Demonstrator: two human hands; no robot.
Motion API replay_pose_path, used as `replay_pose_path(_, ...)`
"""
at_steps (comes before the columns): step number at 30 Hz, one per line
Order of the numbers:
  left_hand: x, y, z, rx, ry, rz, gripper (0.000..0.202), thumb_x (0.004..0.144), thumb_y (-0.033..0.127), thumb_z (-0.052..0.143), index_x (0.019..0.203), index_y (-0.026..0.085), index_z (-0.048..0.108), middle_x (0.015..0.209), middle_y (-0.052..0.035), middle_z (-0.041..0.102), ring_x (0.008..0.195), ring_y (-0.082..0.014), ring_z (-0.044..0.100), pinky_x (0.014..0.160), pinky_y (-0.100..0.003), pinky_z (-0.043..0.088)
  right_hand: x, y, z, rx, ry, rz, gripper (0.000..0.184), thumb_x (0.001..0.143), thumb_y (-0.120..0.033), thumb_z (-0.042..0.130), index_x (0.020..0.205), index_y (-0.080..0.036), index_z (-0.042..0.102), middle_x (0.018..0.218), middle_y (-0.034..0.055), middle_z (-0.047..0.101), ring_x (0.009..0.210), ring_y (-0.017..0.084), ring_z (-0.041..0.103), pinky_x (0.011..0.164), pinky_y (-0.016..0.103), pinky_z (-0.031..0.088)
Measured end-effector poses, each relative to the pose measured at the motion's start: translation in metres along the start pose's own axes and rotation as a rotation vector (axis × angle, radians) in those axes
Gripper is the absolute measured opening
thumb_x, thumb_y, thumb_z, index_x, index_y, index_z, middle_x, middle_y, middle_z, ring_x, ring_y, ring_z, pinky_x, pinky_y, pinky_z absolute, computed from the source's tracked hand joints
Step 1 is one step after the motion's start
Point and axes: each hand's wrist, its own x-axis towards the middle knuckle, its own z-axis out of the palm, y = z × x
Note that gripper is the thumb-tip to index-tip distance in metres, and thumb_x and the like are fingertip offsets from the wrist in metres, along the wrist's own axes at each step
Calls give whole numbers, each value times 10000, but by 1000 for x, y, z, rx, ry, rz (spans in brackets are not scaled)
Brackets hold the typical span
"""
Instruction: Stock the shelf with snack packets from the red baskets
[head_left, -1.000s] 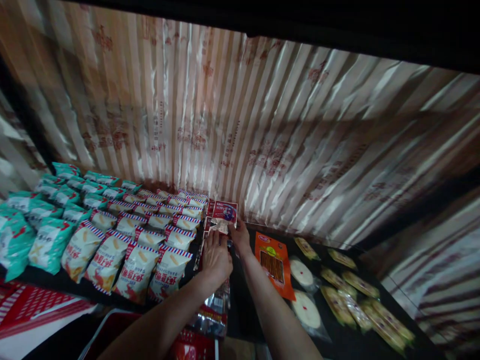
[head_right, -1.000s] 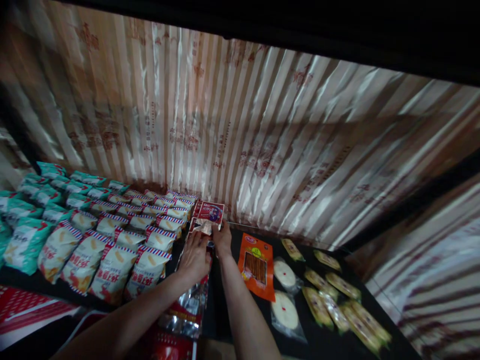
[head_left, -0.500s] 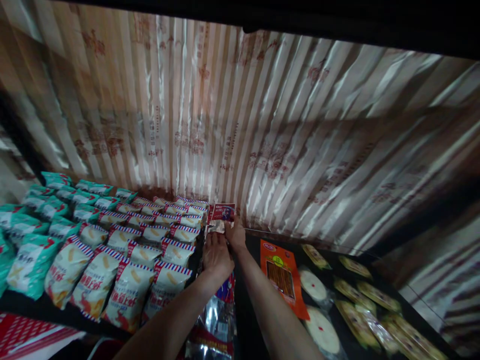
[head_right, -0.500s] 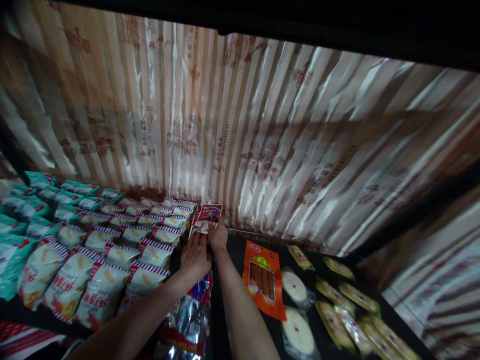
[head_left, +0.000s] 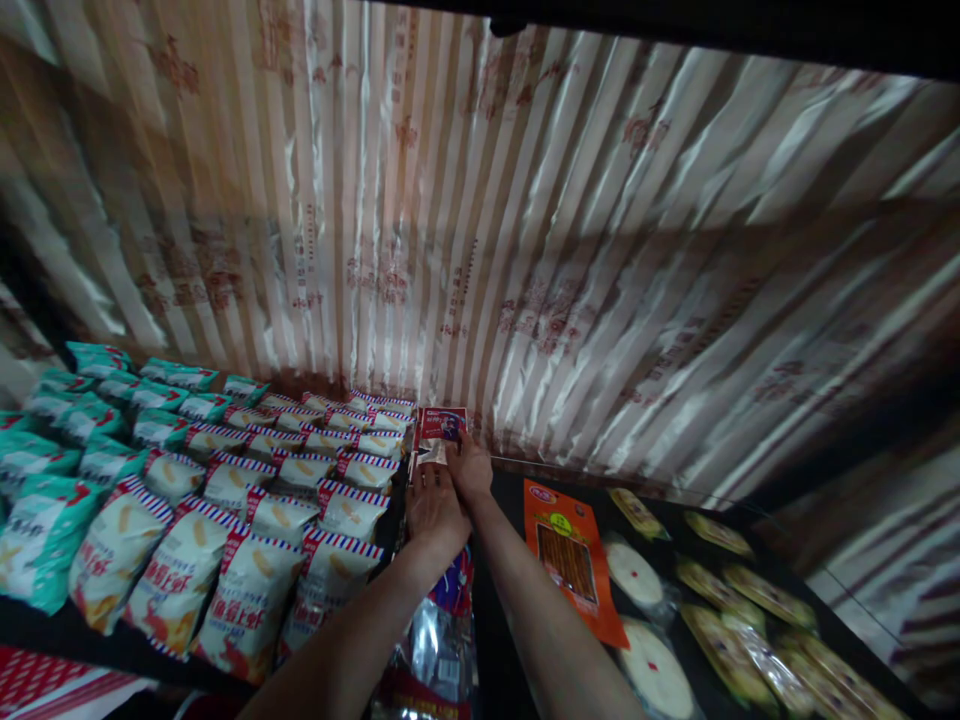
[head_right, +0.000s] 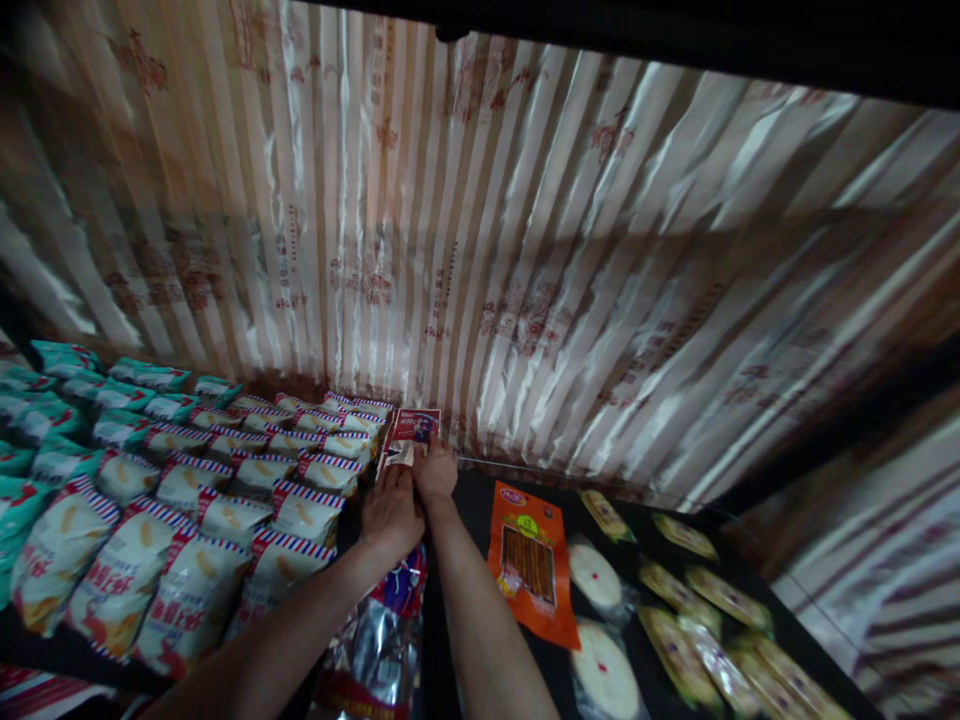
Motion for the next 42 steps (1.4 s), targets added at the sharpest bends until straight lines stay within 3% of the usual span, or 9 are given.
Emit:
replay_pose_path(5, 6, -1, 1, 6, 4, 1, 427, 783, 180, 433, 1201, 124, 501, 1296, -154, 497, 1251, -275, 390, 1007, -423, 337, 2, 0, 3, -47, -11, -11, 322, 833, -315, 465, 1070, -169, 626, 1089, 133, 632, 1036, 243, 555, 911, 339, 336)
replay_pose_path(18, 18, -3, 5, 21, 37, -24, 412, 783, 189, 418, 1173, 114, 532, 1244, -160, 531, 1196, -284, 430, 956, -411, 372, 8, 2, 14, -44, -17, -66, 363, 846, -302, 466, 1149, -148, 595, 1128, 133, 623, 1131, 230, 513, 973, 341, 293)
replay_pose_path(27, 13, 1, -3, -11, 38, 12, 454, 778, 193, 438, 1211, 76, 510, 1332, -178, 464, 1282, -291, 353, 1039, -419, 307, 0, 5, 7, 51, 94, -84, 323, 848, -261, 456, 1109, -157, 614, 1137, 112, 630, 1142, 214, 501, 986, 347, 316)
replay_pose_path(31, -8, 8, -9, -51, 49, 47, 460, 780, 177, 435, 1229, 107, 503, 1357, -157, 451, 1307, -277, 331, 1066, -421, 285, -12, 6, -13, 172, 153, -110, 328, 828, -238, 435, 1067, -125, 630, 1157, 138, 613, 1148, 220, 500, 991, 370, 336)
replay_pose_path(35, -45, 14, -15, -162, 117, 117, 445, 790, 150, 408, 1220, 84, 505, 1329, -152, 484, 1290, -253, 362, 1093, -376, 277, -43, 2, -42, 376, 200, -114, 346, 813, -286, 427, 1038, -116, 627, 1135, 144, 614, 1109, 223, 523, 977, 387, 364)
replay_pose_path(39, -101, 9, -19, -310, 173, 229, 478, 779, 105, 376, 1249, 84, 461, 1329, -140, 483, 1275, -233, 377, 1097, -384, 300, -101, -9, -72, 599, 235, -79, 359, 804, -364, 452, 1039, -147, 614, 1084, 110, 626, 1034, 211, 555, 944, 388, 395)
replay_pose_path(42, -153, -4, -17, -397, 165, 312, 490, 769, 96, 369, 1253, 78, 441, 1305, -149, 497, 1247, -237, 407, 1075, -405, 341, -161, -21, -88, 818, 182, 12, 384, 811, -417, 481, 1078, -163, 587, 995, 88, 653, 885, 195, 613, 793, 352, 475)
